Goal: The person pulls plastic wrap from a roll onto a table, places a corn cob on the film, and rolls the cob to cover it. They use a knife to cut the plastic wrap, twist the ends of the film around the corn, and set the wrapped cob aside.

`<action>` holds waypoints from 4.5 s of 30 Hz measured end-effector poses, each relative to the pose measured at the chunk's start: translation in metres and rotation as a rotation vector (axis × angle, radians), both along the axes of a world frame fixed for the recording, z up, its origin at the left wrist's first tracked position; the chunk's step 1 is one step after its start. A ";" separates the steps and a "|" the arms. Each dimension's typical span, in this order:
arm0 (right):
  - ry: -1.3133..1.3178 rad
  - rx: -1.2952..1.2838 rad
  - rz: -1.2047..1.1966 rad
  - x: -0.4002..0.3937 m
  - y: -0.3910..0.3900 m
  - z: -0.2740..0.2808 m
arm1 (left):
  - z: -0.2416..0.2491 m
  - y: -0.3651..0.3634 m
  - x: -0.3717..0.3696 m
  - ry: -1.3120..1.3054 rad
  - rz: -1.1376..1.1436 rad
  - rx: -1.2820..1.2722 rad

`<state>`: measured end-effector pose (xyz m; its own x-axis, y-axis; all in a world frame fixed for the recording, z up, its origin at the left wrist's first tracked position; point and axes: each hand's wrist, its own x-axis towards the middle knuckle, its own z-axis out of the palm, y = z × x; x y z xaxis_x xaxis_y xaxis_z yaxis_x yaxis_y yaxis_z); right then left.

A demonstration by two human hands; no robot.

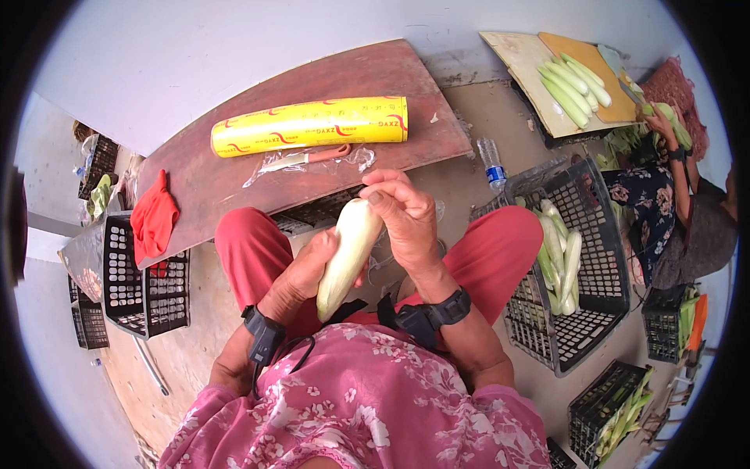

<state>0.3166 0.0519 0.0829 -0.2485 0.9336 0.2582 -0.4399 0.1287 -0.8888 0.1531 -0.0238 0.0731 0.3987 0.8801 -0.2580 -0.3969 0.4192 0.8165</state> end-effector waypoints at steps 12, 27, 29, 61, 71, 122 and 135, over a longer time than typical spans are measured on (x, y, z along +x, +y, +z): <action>0.066 -0.169 0.184 0.008 0.003 -0.014 | 0.002 -0.004 0.006 0.027 0.027 -0.092; -0.088 -0.457 0.044 -0.002 -0.017 -0.011 | -0.010 0.003 0.008 0.489 0.308 0.075; -0.101 -0.454 0.094 -0.009 -0.016 -0.010 | -0.012 0.003 0.009 0.620 0.285 0.198; -0.330 -0.197 -0.032 0.003 -0.008 -0.018 | -0.005 0.001 0.013 0.582 0.252 0.117; -0.333 -0.339 -0.087 0.007 -0.006 -0.011 | -0.022 0.005 0.011 0.729 0.377 0.168; -0.149 -0.384 0.100 0.018 -0.002 -0.018 | -0.003 0.008 0.010 0.875 0.238 0.282; -0.078 -0.609 0.097 0.010 -0.003 -0.036 | -0.005 0.005 0.006 0.458 0.113 0.089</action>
<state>0.3267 0.0491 0.0470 -0.3366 0.8797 -0.3360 -0.3546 -0.4489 -0.8202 0.1589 -0.0188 0.0685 0.1618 0.9380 -0.3064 -0.0269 0.3146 0.9488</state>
